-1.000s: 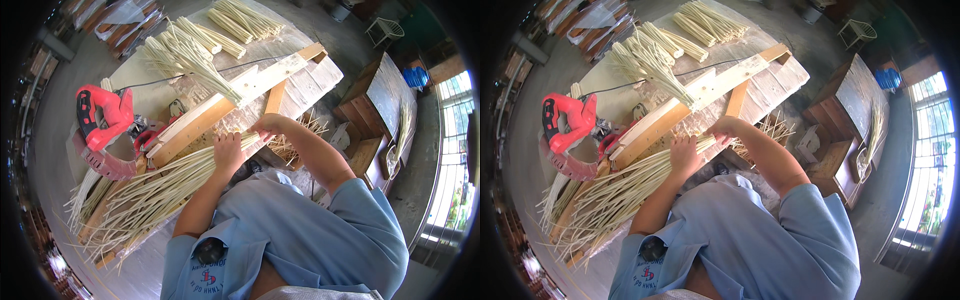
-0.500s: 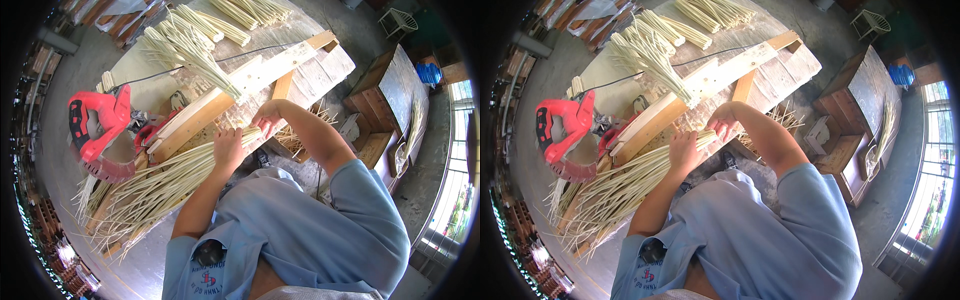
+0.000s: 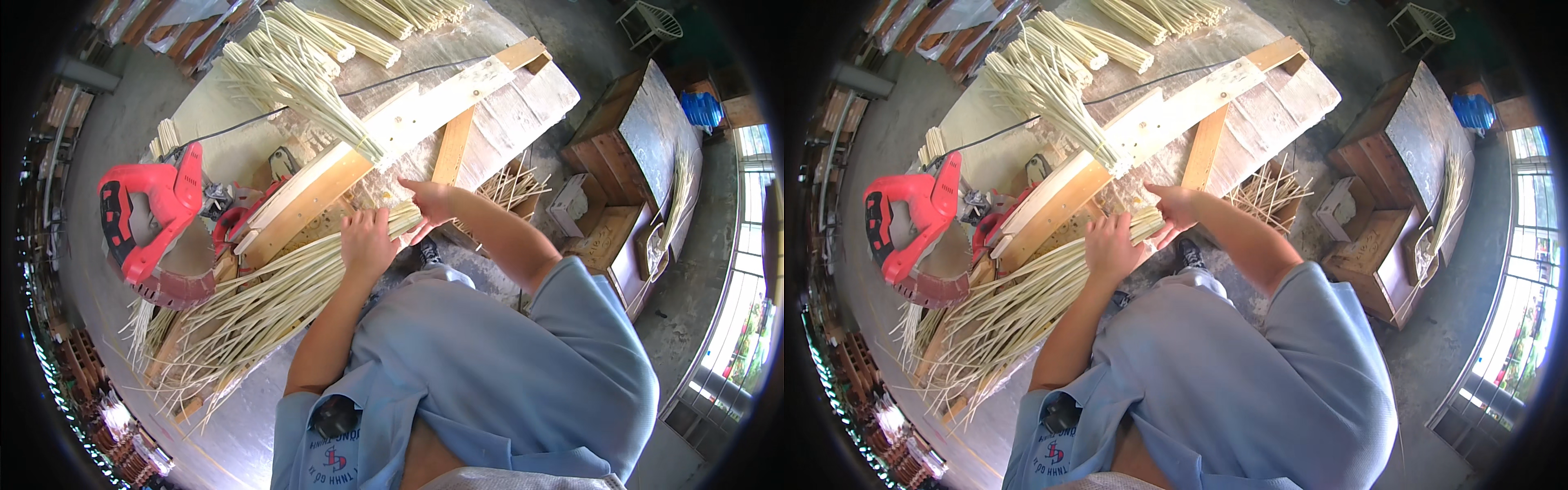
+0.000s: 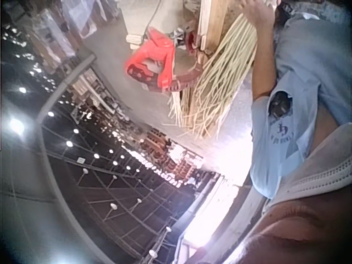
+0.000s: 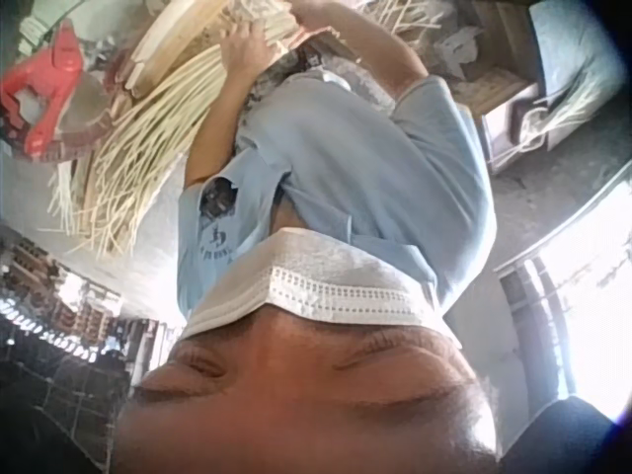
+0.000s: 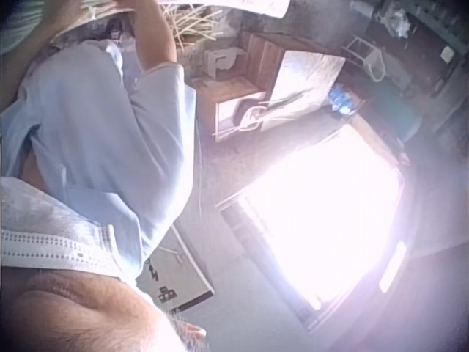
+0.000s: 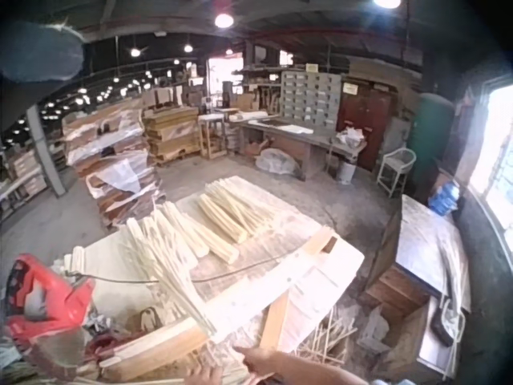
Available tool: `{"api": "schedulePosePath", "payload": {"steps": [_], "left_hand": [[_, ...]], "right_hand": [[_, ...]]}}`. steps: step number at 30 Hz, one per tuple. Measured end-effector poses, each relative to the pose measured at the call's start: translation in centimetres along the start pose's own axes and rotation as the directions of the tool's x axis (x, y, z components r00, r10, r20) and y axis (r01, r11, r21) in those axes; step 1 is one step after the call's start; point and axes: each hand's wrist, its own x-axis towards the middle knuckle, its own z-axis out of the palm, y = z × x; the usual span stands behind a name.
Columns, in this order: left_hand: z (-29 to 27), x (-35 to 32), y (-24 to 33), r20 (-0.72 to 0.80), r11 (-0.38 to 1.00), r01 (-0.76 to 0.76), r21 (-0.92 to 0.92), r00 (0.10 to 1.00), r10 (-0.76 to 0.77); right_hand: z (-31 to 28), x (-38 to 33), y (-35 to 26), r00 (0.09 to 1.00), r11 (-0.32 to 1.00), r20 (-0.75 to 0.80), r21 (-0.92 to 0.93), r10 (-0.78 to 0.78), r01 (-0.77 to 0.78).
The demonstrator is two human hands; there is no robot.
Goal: The person gathers bamboo sticks on a workbench, aligns them into bundles, and secures them with rubber bands. The person occasionally retrieves rubber bands from a cabinet and places completed bundles on the table.
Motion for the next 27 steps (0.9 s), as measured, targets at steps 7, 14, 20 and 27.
{"api": "schedulePosePath", "payload": {"steps": [7, 14, 20, 27], "left_hand": [[-0.1, 0.2, 0.4, -0.012, 1.0, 0.002, 0.003, 1.0, -0.002], [-0.3, -0.4, 0.1, 0.042, 0.999, 0.038, 0.03, 0.998, -0.039], [-0.5, 0.0, 0.6, 0.014, 0.998, 0.048, -0.029, 0.999, -0.047], [-0.1, -0.7, 0.9, -0.026, 0.995, 0.094, 0.025, 0.995, -0.093]], "right_hand": [[-0.3, 3.8, 1.2, 0.993, 0.994, -0.052, -0.026, -0.103, 0.102], [0.1, 1.1, 5.6, 0.831, 0.807, -0.037, 0.222, -0.555, 0.548], [2.0, 0.4, 2.5, 0.853, 0.851, -0.022, -0.096, -0.521, 0.517], [3.6, 2.0, 3.7, 0.349, 0.54, -0.43, -0.49, -0.832, 0.684]]}}
